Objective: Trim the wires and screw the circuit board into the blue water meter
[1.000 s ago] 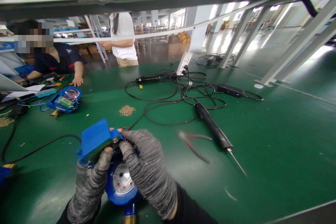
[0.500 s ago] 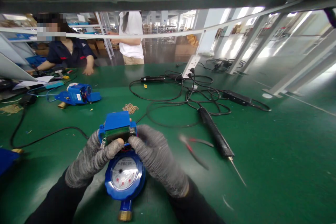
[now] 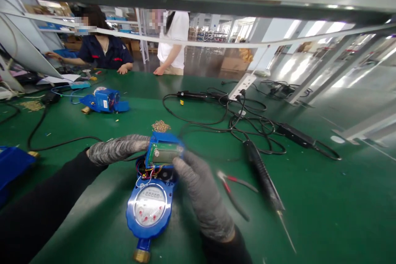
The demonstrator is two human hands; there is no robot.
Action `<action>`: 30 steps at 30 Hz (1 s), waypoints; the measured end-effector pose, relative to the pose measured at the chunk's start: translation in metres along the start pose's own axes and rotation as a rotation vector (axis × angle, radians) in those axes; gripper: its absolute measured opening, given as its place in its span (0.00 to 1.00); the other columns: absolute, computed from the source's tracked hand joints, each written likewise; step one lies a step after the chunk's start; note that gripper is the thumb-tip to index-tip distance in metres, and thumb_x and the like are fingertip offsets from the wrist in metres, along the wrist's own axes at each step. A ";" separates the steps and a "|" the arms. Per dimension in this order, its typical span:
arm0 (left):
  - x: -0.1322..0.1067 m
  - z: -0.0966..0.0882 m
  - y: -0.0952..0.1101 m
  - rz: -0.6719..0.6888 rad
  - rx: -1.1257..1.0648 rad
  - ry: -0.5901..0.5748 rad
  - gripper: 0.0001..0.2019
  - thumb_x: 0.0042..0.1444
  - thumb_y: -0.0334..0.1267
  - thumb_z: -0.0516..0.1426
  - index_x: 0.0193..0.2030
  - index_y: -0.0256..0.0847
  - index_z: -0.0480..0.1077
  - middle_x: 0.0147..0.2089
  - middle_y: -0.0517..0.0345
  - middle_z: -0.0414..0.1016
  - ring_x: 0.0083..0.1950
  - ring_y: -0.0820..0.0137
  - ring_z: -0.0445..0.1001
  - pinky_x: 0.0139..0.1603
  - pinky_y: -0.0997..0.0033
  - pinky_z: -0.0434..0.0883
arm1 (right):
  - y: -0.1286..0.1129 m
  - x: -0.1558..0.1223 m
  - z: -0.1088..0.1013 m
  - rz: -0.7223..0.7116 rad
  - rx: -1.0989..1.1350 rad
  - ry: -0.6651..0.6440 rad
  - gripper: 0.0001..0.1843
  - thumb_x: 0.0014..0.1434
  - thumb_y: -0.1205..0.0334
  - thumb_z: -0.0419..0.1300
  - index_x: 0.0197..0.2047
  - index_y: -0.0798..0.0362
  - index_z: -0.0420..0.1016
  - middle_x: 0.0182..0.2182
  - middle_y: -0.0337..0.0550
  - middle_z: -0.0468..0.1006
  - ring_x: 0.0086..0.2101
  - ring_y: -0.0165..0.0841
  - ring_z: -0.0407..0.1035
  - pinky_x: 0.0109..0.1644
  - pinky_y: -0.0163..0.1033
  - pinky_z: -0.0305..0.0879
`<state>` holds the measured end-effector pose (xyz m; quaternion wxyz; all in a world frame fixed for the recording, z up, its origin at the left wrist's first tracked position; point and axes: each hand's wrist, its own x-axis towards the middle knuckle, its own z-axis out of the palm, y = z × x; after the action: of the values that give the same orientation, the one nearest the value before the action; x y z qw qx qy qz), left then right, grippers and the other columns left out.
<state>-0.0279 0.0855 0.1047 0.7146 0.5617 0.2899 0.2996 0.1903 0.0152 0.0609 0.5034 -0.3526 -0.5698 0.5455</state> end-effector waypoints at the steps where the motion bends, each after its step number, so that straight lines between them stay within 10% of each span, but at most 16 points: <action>1: -0.002 0.000 -0.001 0.005 0.037 -0.032 0.12 0.44 0.36 0.70 0.38 0.44 0.82 0.44 0.49 0.83 0.50 0.52 0.81 0.56 0.51 0.74 | 0.001 0.000 -0.001 0.006 -0.010 0.009 0.16 0.67 0.57 0.58 0.56 0.47 0.78 0.54 0.44 0.80 0.56 0.42 0.71 0.66 0.52 0.61; 4: -0.007 0.000 -0.003 0.141 0.347 -0.107 0.09 0.52 0.37 0.65 0.40 0.44 0.82 0.43 0.48 0.83 0.45 0.55 0.81 0.50 0.56 0.77 | 0.005 -0.001 -0.004 0.006 -0.062 0.052 0.16 0.66 0.55 0.60 0.54 0.47 0.79 0.54 0.44 0.80 0.56 0.43 0.72 0.66 0.54 0.61; 9: -0.012 0.000 -0.020 0.554 0.853 0.179 0.07 0.54 0.38 0.63 0.39 0.46 0.82 0.38 0.50 0.82 0.43 0.59 0.79 0.57 0.56 0.72 | 0.009 -0.004 -0.007 -0.002 -0.181 0.163 0.17 0.62 0.52 0.63 0.53 0.47 0.80 0.53 0.47 0.81 0.55 0.47 0.73 0.62 0.57 0.67; 16: -0.045 -0.004 -0.034 0.201 0.476 0.043 0.22 0.54 0.46 0.65 0.54 0.42 0.74 0.52 0.51 0.77 0.54 0.59 0.75 0.56 0.57 0.72 | 0.023 -0.006 -0.014 0.041 -0.107 0.209 0.18 0.61 0.51 0.64 0.52 0.48 0.81 0.52 0.46 0.81 0.56 0.48 0.72 0.63 0.56 0.65; 24: -0.036 0.002 -0.066 0.486 0.772 0.270 0.14 0.54 0.43 0.66 0.44 0.38 0.76 0.39 0.53 0.76 0.42 0.65 0.74 0.47 0.60 0.73 | 0.028 -0.004 -0.007 0.063 0.008 0.237 0.17 0.60 0.51 0.65 0.49 0.49 0.82 0.49 0.47 0.83 0.53 0.48 0.74 0.59 0.55 0.70; 30: -0.047 0.007 -0.037 0.232 0.476 0.064 0.18 0.59 0.45 0.59 0.53 0.40 0.73 0.52 0.49 0.77 0.52 0.61 0.75 0.51 0.61 0.74 | 0.018 -0.006 -0.006 -0.018 -0.009 0.223 0.10 0.61 0.55 0.64 0.44 0.45 0.84 0.47 0.42 0.84 0.52 0.44 0.75 0.63 0.53 0.67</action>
<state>-0.0490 0.0389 0.0738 0.5139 0.7336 0.3083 0.3204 0.1944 0.0142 0.0419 0.5671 -0.4082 -0.5157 0.4958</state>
